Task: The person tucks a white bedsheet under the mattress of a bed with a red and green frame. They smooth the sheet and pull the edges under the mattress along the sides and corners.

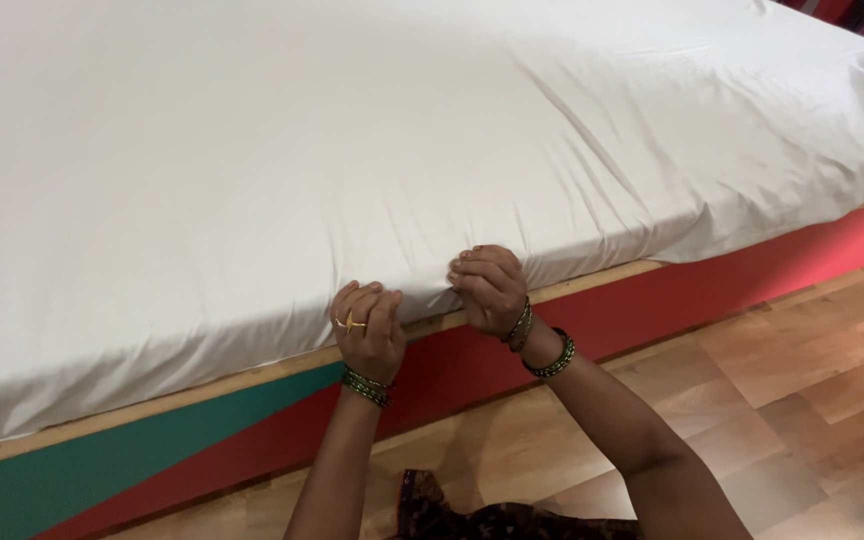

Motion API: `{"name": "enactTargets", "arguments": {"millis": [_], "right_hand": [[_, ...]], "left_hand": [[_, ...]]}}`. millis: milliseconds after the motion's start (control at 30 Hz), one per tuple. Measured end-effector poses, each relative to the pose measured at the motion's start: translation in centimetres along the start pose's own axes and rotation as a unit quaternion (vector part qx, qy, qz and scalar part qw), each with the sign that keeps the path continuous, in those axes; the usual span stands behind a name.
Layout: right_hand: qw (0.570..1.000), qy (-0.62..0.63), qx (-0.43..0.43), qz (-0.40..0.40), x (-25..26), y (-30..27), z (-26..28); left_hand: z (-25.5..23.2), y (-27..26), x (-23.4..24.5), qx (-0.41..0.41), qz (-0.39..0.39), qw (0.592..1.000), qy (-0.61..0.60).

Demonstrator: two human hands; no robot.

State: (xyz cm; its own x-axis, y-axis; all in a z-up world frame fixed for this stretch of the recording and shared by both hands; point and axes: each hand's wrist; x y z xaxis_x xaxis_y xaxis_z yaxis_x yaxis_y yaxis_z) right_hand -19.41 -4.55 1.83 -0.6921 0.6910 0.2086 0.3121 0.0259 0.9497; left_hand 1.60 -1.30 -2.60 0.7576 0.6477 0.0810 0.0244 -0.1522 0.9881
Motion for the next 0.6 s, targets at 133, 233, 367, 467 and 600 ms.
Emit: {"name": "enactTargets", "arguments": {"millis": [133,233,367,467,600], "right_hand": [[0.999,0.043,0.000,-0.017,-0.5,-0.3,-0.5],[1.000,-0.005,-0.021,0.004,-0.7,0.3,0.2],[0.994,-0.067,-0.023,0.079,-1.3,1.9,3.3],[0.993,-0.079,-0.041,0.074,-1.5,2.3,4.2],[0.997,-0.068,0.016,0.040,-1.5,1.5,2.9]], "left_hand": [[-0.5,0.7,0.0,-0.004,0.019,1.000,0.008],[-1.6,1.6,0.3,0.011,0.043,0.991,0.125],[-2.2,2.3,0.8,0.047,0.096,0.989,0.105],[-2.0,2.2,0.8,0.041,0.084,0.991,0.095],[-1.3,1.7,0.8,0.016,0.069,0.994,0.078]]}}
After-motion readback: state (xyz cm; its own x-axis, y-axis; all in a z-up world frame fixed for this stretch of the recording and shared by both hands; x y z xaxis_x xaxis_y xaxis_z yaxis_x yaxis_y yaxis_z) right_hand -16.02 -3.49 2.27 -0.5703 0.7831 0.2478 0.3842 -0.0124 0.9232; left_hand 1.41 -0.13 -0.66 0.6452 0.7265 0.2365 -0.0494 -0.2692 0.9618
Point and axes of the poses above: each hand's wrist, its own y-axis towards the middle knuckle, its own x-axis out of the back of the hand, z = x × y, and after that the axes turned 8 degrees about -y, right-handed
